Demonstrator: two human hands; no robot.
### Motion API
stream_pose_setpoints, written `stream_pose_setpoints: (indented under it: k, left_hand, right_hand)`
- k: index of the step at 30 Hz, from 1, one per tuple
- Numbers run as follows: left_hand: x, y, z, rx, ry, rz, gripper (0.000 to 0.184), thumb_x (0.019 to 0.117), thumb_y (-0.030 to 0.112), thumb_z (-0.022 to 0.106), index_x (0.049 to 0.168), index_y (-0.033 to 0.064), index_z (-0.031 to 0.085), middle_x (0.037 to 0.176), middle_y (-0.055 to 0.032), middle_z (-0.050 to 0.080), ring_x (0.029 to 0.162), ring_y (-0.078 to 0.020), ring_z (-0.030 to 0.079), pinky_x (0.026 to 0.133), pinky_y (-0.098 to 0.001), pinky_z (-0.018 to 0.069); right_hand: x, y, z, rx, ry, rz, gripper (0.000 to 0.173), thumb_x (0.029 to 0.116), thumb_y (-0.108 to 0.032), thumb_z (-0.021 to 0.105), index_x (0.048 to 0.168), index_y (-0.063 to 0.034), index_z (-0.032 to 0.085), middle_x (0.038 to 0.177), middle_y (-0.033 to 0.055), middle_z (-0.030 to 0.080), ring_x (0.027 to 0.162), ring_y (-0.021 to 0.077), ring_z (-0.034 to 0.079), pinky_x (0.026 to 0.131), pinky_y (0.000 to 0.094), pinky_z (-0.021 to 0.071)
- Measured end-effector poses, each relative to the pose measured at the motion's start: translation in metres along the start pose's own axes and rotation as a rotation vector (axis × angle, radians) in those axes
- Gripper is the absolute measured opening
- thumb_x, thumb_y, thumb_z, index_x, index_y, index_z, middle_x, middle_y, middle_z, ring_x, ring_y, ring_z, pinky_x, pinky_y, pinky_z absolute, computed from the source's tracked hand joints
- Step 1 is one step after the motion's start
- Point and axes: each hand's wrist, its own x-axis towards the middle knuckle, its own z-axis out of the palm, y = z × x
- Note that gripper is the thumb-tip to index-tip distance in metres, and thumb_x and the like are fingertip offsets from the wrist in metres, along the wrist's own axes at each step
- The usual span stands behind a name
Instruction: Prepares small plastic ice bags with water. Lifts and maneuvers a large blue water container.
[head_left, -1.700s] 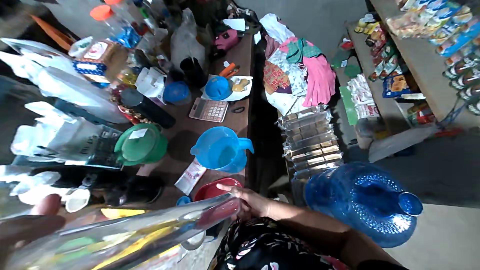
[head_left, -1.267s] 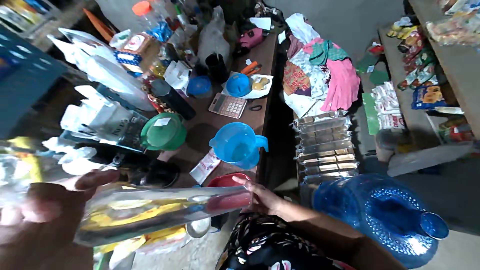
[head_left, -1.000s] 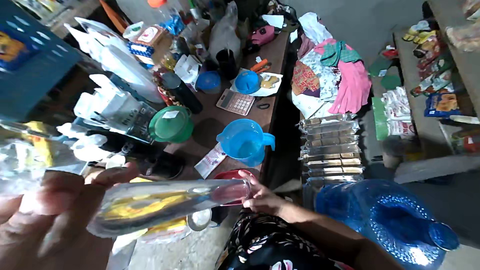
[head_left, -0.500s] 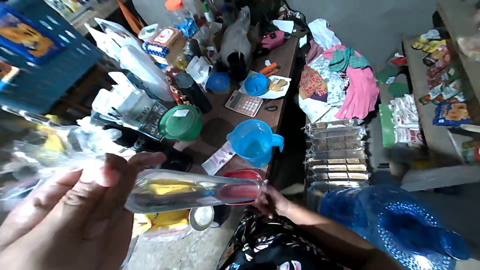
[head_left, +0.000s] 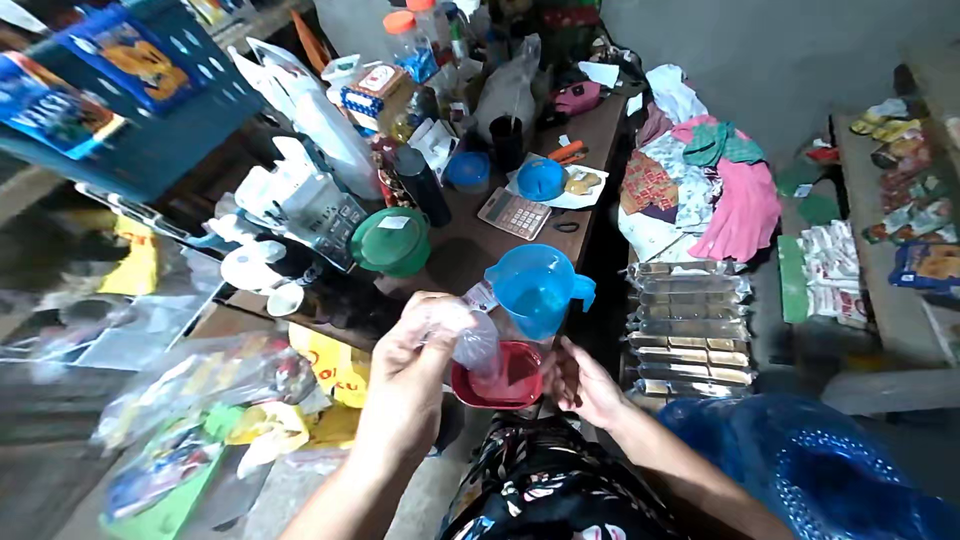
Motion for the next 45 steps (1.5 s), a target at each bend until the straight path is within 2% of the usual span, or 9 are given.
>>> stream_pose_setpoints:
  k: [4, 9, 15, 18, 20, 25, 30, 35, 45]
  left_hand:
    - [0.000, -0.026, 0.003, 0.055, 0.078, -0.074, 0.021, 0.0953, 0.004, 0.061, 0.089, 0.0177, 0.075, 0.092, 0.0094, 0.064, 0.086, -0.0032, 0.062, 0.078, -0.0198, 0.0552]
    - [-0.006, -0.048, -0.005, 0.142, 0.025, -0.033, 0.014, 0.0924, 0.006, 0.066, 0.085, 0.0107, 0.076, 0.082, 0.0077, 0.065, 0.078, -0.0017, 0.060, 0.072, -0.0172, 0.0524]
    - [-0.002, -0.049, -0.014, 0.319, -0.184, 0.121, 0.009, 0.0921, 0.014, 0.070, 0.090, 0.0093, 0.078, 0.086, 0.0069, 0.063, 0.080, 0.0018, 0.061, 0.074, -0.0133, 0.0532]
    - [0.007, -0.046, -0.017, 0.260, -0.275, 0.053, 0.008, 0.0910, 0.016, 0.073, 0.089, 0.0102, 0.078, 0.090, 0.0068, 0.067, 0.083, 0.0008, 0.064, 0.076, -0.0152, 0.0555]
    - [0.011, -0.041, -0.015, 0.102, -0.298, -0.119, 0.004, 0.0891, 0.011, 0.075, 0.086, 0.0110, 0.077, 0.087, 0.0069, 0.069, 0.083, -0.0012, 0.066, 0.078, -0.0186, 0.0565]
    - [0.021, -0.029, -0.014, -0.193, -0.325, -0.533, 0.018, 0.0908, -0.003, 0.067, 0.082, 0.0107, 0.075, 0.080, 0.0035, 0.074, 0.077, -0.0039, 0.069, 0.080, -0.0218, 0.0585]
    - [0.020, -0.026, -0.023, -0.046, -0.330, -0.421, 0.011, 0.0874, 0.000, 0.074, 0.084, 0.0107, 0.076, 0.082, 0.0042, 0.074, 0.079, -0.0029, 0.069, 0.079, -0.0206, 0.0585]
    - [0.013, -0.026, -0.035, 0.174, -0.361, -0.130, 0.006, 0.0863, 0.010, 0.076, 0.090, 0.0140, 0.078, 0.085, 0.0091, 0.074, 0.077, 0.0014, 0.067, 0.072, -0.0147, 0.0555]
    - [0.009, -0.040, -0.033, 0.134, -0.300, -0.026, 0.002, 0.0881, 0.011, 0.075, 0.090, 0.0114, 0.076, 0.081, 0.0080, 0.071, 0.073, 0.0005, 0.065, 0.070, -0.0161, 0.0555]
  right_hand:
    - [-0.003, -0.044, 0.041, -0.518, -0.083, -0.462, 0.040, 0.1083, -0.031, 0.043, 0.125, 0.0013, 0.060, 0.113, 0.0046, 0.065, 0.088, 0.0053, 0.065, 0.075, 0.0234, 0.0560]
    - [0.004, -0.073, 0.076, -0.881, -0.025, -0.384, 0.038, 0.1087, -0.025, 0.044, 0.128, -0.0006, 0.065, 0.128, 0.0122, 0.064, 0.122, 0.0144, 0.058, 0.106, 0.0322, 0.0456]
    - [0.021, -0.071, 0.071, -0.918, -0.036, -0.504, 0.022, 0.0974, -0.007, 0.062, 0.116, 0.0009, 0.071, 0.111, 0.0101, 0.072, 0.103, 0.0108, 0.068, 0.095, 0.0308, 0.0549]
    - [0.026, -0.065, 0.063, -1.040, 0.087, -0.888, 0.015, 0.0809, -0.010, 0.080, 0.086, -0.0028, 0.067, 0.108, 0.0070, 0.072, 0.097, 0.0132, 0.069, 0.083, 0.0324, 0.0583]
    - [0.033, -0.061, 0.055, -1.155, 0.139, -1.248, 0.028, 0.0825, -0.017, 0.082, 0.078, -0.0069, 0.056, 0.103, 0.0102, 0.068, 0.088, 0.0161, 0.066, 0.073, 0.0293, 0.0560]
    - [0.031, -0.061, 0.045, -1.434, -0.041, -1.751, 0.013, 0.0988, -0.014, 0.066, 0.112, -0.0143, 0.067, 0.113, 0.0078, 0.064, 0.103, 0.0196, 0.062, 0.095, 0.0328, 0.0497]
    - [0.028, -0.064, 0.041, -1.516, -0.056, -1.738, 0.009, 0.1013, -0.015, 0.063, 0.108, -0.0172, 0.069, 0.119, 0.0014, 0.065, 0.119, 0.0171, 0.056, 0.111, 0.0334, 0.0358]
    - [0.029, -0.068, 0.039, -1.502, -0.076, -1.707, 0.006, 0.1017, -0.016, 0.063, 0.105, -0.0181, 0.067, 0.115, 0.0017, 0.063, 0.118, 0.0165, 0.055, 0.111, 0.0332, 0.0354]
    - [0.030, -0.087, 0.049, -1.677, -0.202, -1.777, 0.011, 0.1011, -0.026, 0.065, 0.107, -0.0187, 0.071, 0.120, -0.0004, 0.069, 0.119, 0.0162, 0.058, 0.111, 0.0353, 0.0348]
